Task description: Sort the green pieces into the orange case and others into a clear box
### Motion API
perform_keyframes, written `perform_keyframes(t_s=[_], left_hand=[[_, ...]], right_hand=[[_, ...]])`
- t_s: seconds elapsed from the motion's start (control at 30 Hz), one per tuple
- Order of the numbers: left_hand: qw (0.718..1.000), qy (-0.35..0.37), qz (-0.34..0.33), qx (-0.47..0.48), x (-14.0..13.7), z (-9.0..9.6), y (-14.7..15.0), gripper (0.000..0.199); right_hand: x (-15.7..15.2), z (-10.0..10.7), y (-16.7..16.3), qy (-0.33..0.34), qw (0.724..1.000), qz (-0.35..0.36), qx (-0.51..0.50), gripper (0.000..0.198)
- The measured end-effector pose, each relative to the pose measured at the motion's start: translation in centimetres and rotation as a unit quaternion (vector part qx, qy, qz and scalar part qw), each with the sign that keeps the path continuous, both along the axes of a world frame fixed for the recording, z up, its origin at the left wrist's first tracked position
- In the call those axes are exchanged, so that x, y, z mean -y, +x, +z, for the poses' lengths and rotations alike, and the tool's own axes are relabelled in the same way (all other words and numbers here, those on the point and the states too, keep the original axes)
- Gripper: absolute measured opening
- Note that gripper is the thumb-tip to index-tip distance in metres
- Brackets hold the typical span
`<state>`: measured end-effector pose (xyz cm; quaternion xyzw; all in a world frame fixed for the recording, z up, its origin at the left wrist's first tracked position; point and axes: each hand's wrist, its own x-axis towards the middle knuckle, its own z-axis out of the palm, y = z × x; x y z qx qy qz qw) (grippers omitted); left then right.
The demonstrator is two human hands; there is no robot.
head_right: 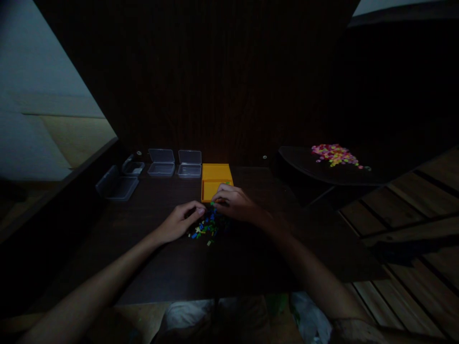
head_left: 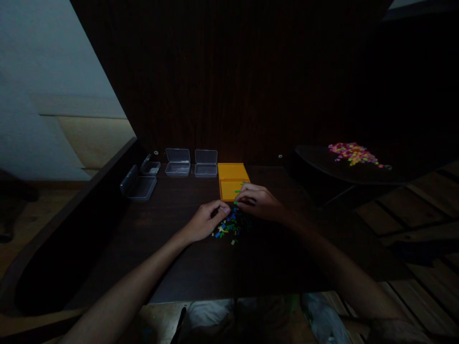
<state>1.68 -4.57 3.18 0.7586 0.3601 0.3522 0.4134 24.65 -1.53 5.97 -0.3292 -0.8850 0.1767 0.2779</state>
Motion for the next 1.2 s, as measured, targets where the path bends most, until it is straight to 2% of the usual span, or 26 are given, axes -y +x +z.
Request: perform_keyframes(t_s=[0.13,0.27,0.43,0.67,0.93,1.07,1.2], left_hand=[[0.999,0.029,0.008,-0.029,-0.1,0.0,-0.3,0.030],[0.998,0.045,0.007,-0.051,-0.1,0.0,-0.3,0.029],[0.996,0.063,0.002,-0.059,-0.2,-0.1,-0.3,0.026],[0.996,0.057,0.003,-0.066,-0.2,-0.1,-0.4,0.027],[0.996,0.065,0.001,-0.063,-0.2,0.1,-0.6,0.029],[0.994,0.086,-0.002,-0.074,-0.3,0.0,-0.6,0.025],[0.985,0.130,-0.022,-0.107,-0.3,-0.2,-0.6,0.017]], right_hand=[[-3.1,-0.9,2.3,0.032,0.993,-0.112,0.035,0.012],[-5.5,-2.0,3.5,0.016,0.984,-0.162,0.074,0.013],[-6.5,-2.8,2.7,0.007,0.980,-0.168,0.108,0.013],[-6.8,-2.8,1.8,-0.019,0.972,-0.178,0.154,0.015],[-6.5,-2.2,2.8,-0.005,0.980,-0.140,0.143,0.027],[-6.0,-2.1,2.6,-0.002,0.978,-0.132,0.161,0.028],[-4.9,-1.5,2.4,0.004,0.985,-0.113,0.133,0.026]])
